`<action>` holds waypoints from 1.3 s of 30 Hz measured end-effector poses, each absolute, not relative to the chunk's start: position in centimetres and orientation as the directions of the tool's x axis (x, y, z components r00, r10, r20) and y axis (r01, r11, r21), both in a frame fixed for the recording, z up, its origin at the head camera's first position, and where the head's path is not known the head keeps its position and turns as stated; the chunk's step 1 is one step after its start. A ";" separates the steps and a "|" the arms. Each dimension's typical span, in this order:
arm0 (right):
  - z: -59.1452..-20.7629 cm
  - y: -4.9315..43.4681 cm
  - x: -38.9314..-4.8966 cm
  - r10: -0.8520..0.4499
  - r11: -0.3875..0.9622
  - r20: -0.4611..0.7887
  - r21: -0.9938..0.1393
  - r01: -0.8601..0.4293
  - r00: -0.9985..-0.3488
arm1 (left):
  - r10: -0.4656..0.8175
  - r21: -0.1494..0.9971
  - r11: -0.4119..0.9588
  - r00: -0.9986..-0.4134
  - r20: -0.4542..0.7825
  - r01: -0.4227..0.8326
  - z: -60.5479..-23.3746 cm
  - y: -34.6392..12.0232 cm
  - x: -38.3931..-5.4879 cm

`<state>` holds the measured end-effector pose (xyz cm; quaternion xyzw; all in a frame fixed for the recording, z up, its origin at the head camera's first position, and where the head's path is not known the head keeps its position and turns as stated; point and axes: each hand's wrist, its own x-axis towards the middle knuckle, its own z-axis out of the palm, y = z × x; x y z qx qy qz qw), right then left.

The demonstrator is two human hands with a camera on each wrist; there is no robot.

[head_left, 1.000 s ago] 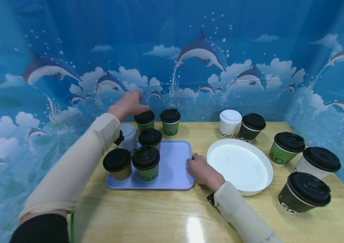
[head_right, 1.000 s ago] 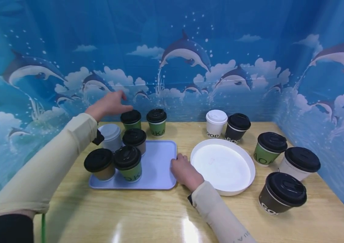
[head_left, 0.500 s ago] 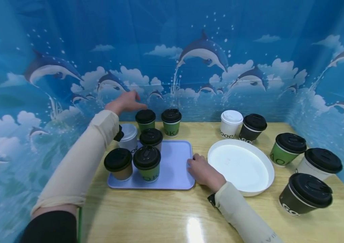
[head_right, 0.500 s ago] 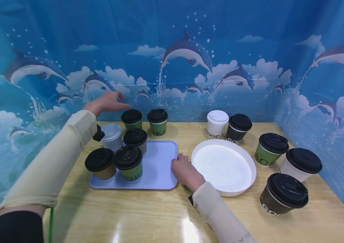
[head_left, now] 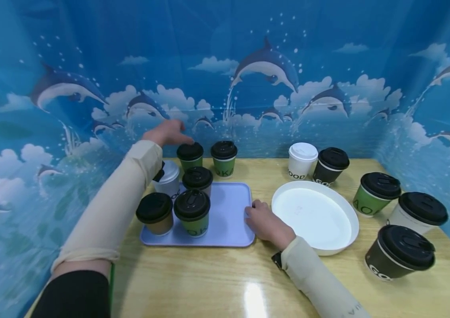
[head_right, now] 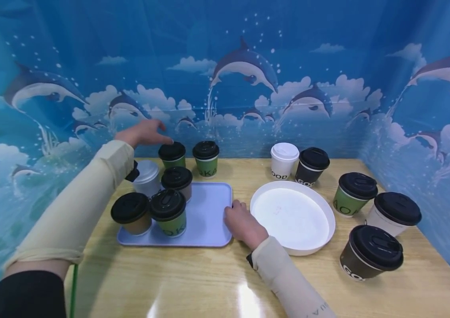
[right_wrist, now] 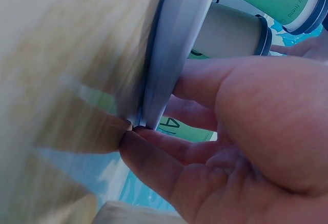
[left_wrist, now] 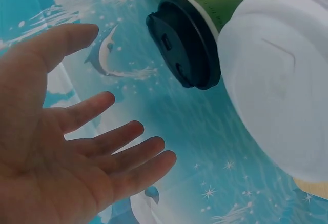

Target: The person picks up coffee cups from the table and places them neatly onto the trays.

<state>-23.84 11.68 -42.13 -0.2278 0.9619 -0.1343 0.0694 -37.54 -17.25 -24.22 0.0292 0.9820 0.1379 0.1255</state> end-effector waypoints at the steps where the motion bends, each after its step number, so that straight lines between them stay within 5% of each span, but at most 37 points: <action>1: -42.2 11.7 -23.9 -0.457 0.860 -0.074 -0.290 -0.419 -0.886 | 0.093 0.275 0.961 -0.966 -0.240 0.024 -24.3 -17.1 -37.6; 39: -42.1 11.8 -24.0 -0.454 0.867 -0.093 -0.277 -0.415 -0.886 | -0.002 0.127 0.991 -0.949 -0.314 -0.044 -28.7 -14.8 -38.8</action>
